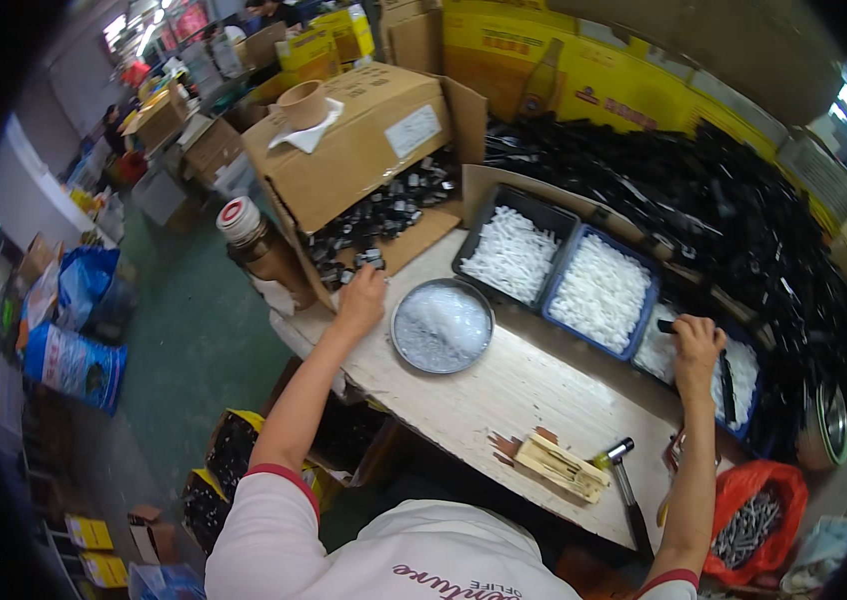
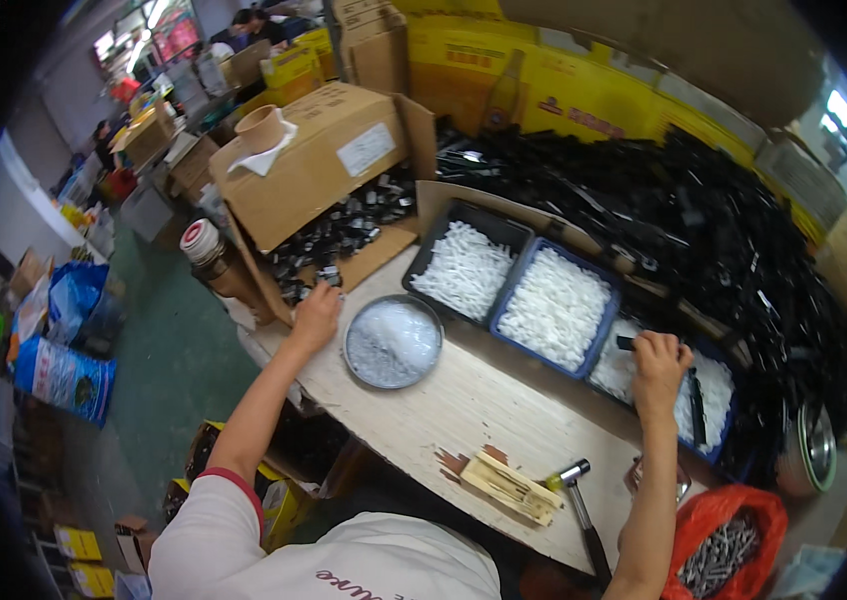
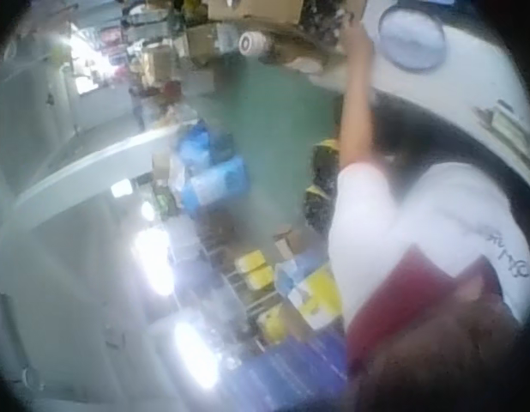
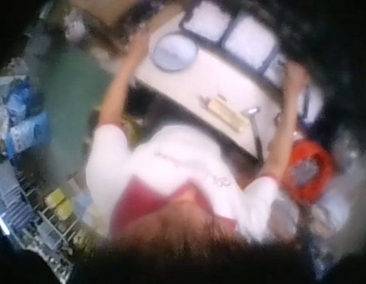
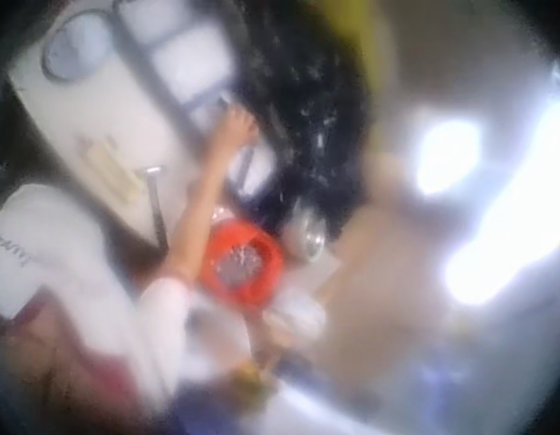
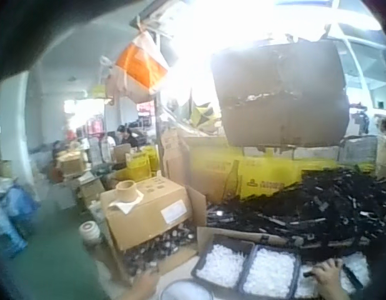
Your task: The person assembles small metal locks at a cluttered workbench. They place lock bodies into a wooden jig, insert pins, and use a hammer to secure the components. The person repeatedly handles lock parts, pins, and tools, placing finished units into a red bag.
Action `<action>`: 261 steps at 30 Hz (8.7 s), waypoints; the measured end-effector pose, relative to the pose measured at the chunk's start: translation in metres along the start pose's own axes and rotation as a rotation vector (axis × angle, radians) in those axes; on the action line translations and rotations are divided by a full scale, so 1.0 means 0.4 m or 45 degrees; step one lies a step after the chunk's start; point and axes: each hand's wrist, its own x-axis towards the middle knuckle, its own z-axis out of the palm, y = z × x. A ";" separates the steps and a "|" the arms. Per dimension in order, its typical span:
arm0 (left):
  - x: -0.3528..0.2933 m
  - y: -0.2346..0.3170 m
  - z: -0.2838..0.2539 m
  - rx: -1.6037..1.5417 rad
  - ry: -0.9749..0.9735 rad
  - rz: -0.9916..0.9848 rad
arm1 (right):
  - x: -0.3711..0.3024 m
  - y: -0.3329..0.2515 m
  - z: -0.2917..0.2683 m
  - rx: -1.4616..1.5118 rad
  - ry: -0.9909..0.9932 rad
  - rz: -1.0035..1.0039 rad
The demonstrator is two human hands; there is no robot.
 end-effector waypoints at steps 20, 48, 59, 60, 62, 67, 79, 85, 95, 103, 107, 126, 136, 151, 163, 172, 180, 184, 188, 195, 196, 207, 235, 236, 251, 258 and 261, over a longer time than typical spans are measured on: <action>-0.102 0.161 -0.158 -1.946 -0.077 -0.891 | -0.279 -0.395 -0.211 0.484 -0.300 0.019; -0.145 0.571 -0.147 -1.661 -1.170 -0.675 | -0.343 -0.520 -0.145 0.257 -0.293 -0.070; -0.159 0.628 -0.119 -1.168 -1.049 -0.145 | -0.326 -0.464 -0.160 1.587 0.032 0.889; -0.159 0.636 -0.113 -1.077 -1.000 -0.018 | -0.327 -0.461 -0.160 1.674 0.031 0.947; -0.154 0.657 -0.114 -0.804 -0.882 0.180 | -0.331 -0.459 -0.159 1.641 0.013 0.906; -0.152 0.628 -0.094 -1.004 -1.008 -0.106 | -0.334 -0.455 -0.160 1.598 0.003 0.870; -0.157 0.615 -0.074 -1.302 -1.062 -0.280 | -0.315 -0.435 -0.172 1.648 -0.056 0.988; 0.000 0.648 -0.047 -0.811 -0.931 0.067 | -0.330 -0.210 -0.205 0.751 0.012 0.980; 0.214 0.731 0.058 -0.366 -0.454 0.167 | -0.374 -0.016 -0.177 -0.065 -0.474 0.951; 0.303 0.779 0.121 -0.365 -0.301 0.380 | -0.330 -0.029 -0.176 -0.132 -0.620 0.806; 0.325 0.769 0.163 -0.281 -0.346 0.506 | -0.322 -0.028 -0.158 -0.146 -0.660 0.751; 0.331 0.647 0.143 -1.000 -0.263 0.190 | -0.354 -0.002 -0.171 0.175 -0.330 0.826; 0.324 0.716 0.131 -0.323 -0.475 0.381 | -0.339 -0.018 -0.170 0.216 -0.272 0.879; 0.294 0.666 0.020 -1.754 -0.694 -0.337 | -0.333 -0.039 -0.196 0.688 -0.005 0.905; -0.133 0.672 -0.104 -2.533 -1.191 -0.727 | -0.241 -0.320 -0.197 1.737 -0.253 0.810; -0.156 0.657 -0.107 -2.421 -1.181 -0.599 | -0.201 -0.362 -0.205 1.638 -0.334 0.696; -0.166 0.663 -0.112 -2.383 -0.998 -0.618 | -0.188 -0.374 -0.199 1.257 -0.273 0.336; -0.179 0.660 -0.116 -2.395 -0.960 -0.745 | -0.209 -0.390 -0.194 1.382 -0.084 0.567; -0.189 0.665 -0.115 -2.472 -0.885 -0.830 | -0.228 -0.407 -0.180 1.353 -0.026 0.528; -0.197 0.673 -0.113 -2.344 -0.817 -0.763 | -0.217 -0.439 -0.151 1.323 0.046 0.514; -0.195 0.674 -0.116 -2.298 -0.814 -0.748 | -0.216 -0.436 -0.150 1.286 0.039 0.486; -0.180 0.621 -0.104 -1.576 -0.882 -0.342 | -0.261 -0.418 -0.144 0.838 -0.312 0.253; 0.177 0.889 0.059 -0.489 -0.578 0.551 | -0.329 -0.041 -0.205 -0.165 -0.460 0.663; 0.212 0.917 0.088 -0.437 -0.523 0.557 | -0.331 -0.033 -0.203 -0.214 -0.526 0.697; 0.306 0.944 0.187 -0.474 -0.649 0.645 | -0.354 -0.011 -0.154 0.043 -0.467 0.693; 0.313 0.921 0.159 -1.059 -0.723 0.291 | -0.353 -0.017 -0.178 -0.003 -0.288 0.632; 0.307 0.920 0.156 -1.092 -0.718 0.236 | -0.359 -0.018 -0.176 0.014 -0.266 0.671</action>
